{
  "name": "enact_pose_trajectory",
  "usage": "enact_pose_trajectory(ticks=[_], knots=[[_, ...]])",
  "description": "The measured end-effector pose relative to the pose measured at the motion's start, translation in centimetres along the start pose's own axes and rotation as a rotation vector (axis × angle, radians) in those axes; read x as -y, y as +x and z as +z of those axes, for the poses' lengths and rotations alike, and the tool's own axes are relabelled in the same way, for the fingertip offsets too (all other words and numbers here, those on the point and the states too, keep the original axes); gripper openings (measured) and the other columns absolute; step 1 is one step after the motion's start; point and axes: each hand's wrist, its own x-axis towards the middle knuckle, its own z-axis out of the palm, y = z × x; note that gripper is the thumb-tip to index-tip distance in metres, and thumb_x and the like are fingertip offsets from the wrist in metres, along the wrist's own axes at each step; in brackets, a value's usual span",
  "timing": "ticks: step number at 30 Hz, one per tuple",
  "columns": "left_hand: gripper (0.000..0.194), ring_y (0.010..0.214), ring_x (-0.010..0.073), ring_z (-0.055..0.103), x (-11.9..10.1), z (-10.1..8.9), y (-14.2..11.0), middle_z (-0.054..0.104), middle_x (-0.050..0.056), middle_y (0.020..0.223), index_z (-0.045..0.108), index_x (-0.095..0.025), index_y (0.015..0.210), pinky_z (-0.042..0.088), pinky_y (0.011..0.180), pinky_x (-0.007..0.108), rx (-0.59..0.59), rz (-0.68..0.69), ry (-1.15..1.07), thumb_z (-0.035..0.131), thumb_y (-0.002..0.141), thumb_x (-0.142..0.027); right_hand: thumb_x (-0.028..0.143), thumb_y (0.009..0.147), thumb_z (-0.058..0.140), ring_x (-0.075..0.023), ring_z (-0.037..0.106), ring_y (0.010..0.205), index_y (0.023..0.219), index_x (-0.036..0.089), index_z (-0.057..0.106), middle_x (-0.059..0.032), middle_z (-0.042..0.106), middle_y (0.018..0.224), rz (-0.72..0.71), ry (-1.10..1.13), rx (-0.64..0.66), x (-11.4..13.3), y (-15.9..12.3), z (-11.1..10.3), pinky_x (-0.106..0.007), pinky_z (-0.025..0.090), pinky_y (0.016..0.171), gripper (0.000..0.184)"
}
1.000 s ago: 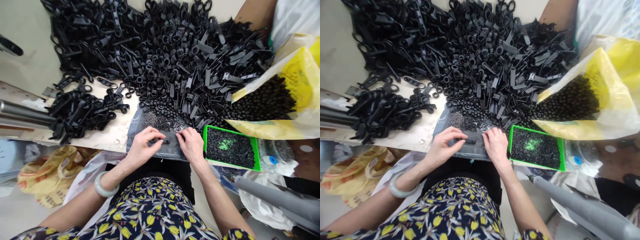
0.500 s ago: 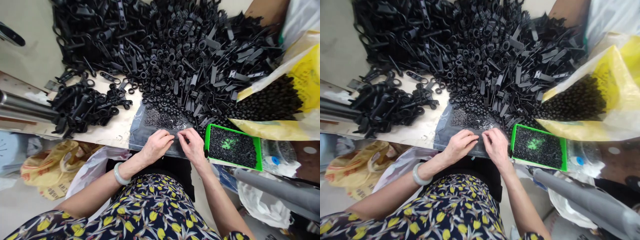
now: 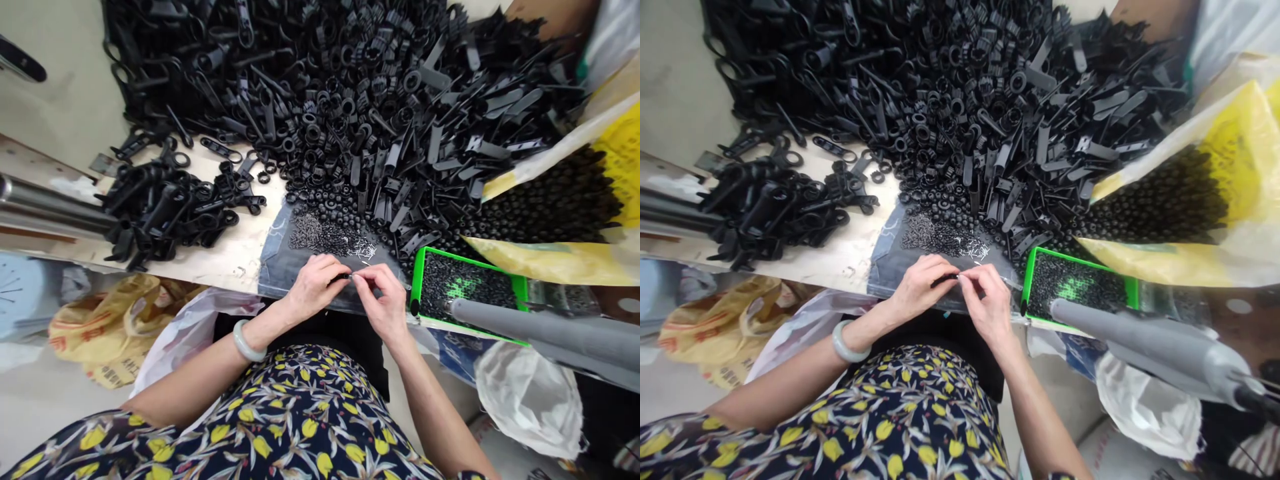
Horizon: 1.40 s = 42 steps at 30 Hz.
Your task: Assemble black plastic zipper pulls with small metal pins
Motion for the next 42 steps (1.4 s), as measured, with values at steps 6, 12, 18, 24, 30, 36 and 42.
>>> enact_pose_trajectory(ticks=[6, 12, 18, 24, 30, 36, 42], knots=[[0.012, 0.092, 0.02, 0.068, -0.1, -0.1, 0.2, 0.075, 0.006, 0.097, 0.074, -0.019, 0.104, 0.049, 0.086, 0.037, -0.005, -0.038, -0.041, 0.064, 0.098, -0.021, 0.029, 0.105, 0.057, -0.0168, 0.065, 0.08, 0.097, 0.023, 0.07, -0.0042, 0.069, 0.092, -0.095, -0.152, 0.061, 0.3, 0.3, 0.5, -0.031, 0.053, 0.075, 0.017], [0.013, 0.092, 0.0208, 0.07, 0.1, 0.1, 0.1, 0.078, 0.007, 0.098, 0.076, -0.019, 0.105, 0.051, 0.085, 0.038, -0.042, -0.034, -0.073, 0.065, 0.099, -0.024, 0.031, 0.104, 0.058, -0.019, 0.071, 0.088, 0.114, 0.025, 0.075, -0.0072, 0.074, 0.103, -0.114, -0.262, 0.038, 1.6, -0.8, -0.1, -0.033, 0.057, 0.081, 0.021], [0.011, 0.089, 0.0202, 0.071, 0.2, 0.4, 0.2, 0.08, 0.006, 0.096, 0.077, -0.018, 0.101, 0.051, 0.085, 0.037, -0.078, -0.001, -0.103, 0.072, 0.096, -0.026, 0.026, 0.096, 0.067, -0.0222, 0.068, 0.078, 0.094, 0.028, 0.076, -0.004, 0.071, 0.087, 0.053, -0.226, -0.192, 0.8, -11.0, -6.3, -0.038, 0.054, 0.071, 0.01], [0.017, 0.095, 0.0214, 0.071, 0.8, 0.4, -0.2, 0.08, 0.008, 0.103, 0.077, -0.017, 0.108, 0.051, 0.088, 0.038, -0.054, 0.017, -0.079, 0.068, 0.098, -0.027, 0.058, 0.075, 0.08, -0.0277, 0.069, 0.098, 0.126, 0.03, 0.06, -0.0055, 0.067, 0.113, 0.19, 0.163, -0.669, -1.0, -10.1, -12.6, -0.05, 0.059, 0.086, 0.062], [0.014, 0.094, 0.0203, 0.072, 1.0, 0.2, 0.1, 0.08, 0.007, 0.099, 0.077, -0.018, 0.104, 0.053, 0.088, 0.036, -0.036, 0.046, -0.138, 0.066, 0.098, -0.024, 0.036, 0.087, 0.069, -0.0128, 0.052, 0.051, 0.115, 0.031, 0.056, 0.0051, 0.06, 0.078, -0.069, 0.356, -0.539, 2.8, -1.1, -9.0, -0.033, 0.055, 0.056, 0.032], [0.009, 0.091, 0.02, 0.071, 0.7, -0.1, 0.4, 0.079, 0.007, 0.095, 0.077, -0.017, 0.099, 0.052, 0.091, 0.036, 0.003, -0.002, -0.163, 0.069, 0.096, -0.02, 0.038, 0.094, 0.059, -0.0095, 0.042, 0.044, 0.111, 0.031, 0.05, 0.0077, 0.053, 0.072, -0.171, 0.661, -0.346, 5.0, 3.4, -0.5, -0.023, 0.042, 0.043, 0.021], [0.01, 0.088, 0.0193, 0.068, 0.1, -0.6, 0.6, 0.078, 0.005, 0.093, 0.076, -0.017, 0.097, 0.05, 0.088, 0.034, 0.027, -0.019, -0.165, 0.066, 0.096, -0.018, 0.036, 0.093, 0.064, -0.0094, 0.044, 0.043, 0.115, 0.031, 0.048, 0.01, 0.057, 0.07, -0.239, 0.741, -0.265, 4.8, 5.2, 2.3, -0.023, 0.046, 0.043, 0.027]])
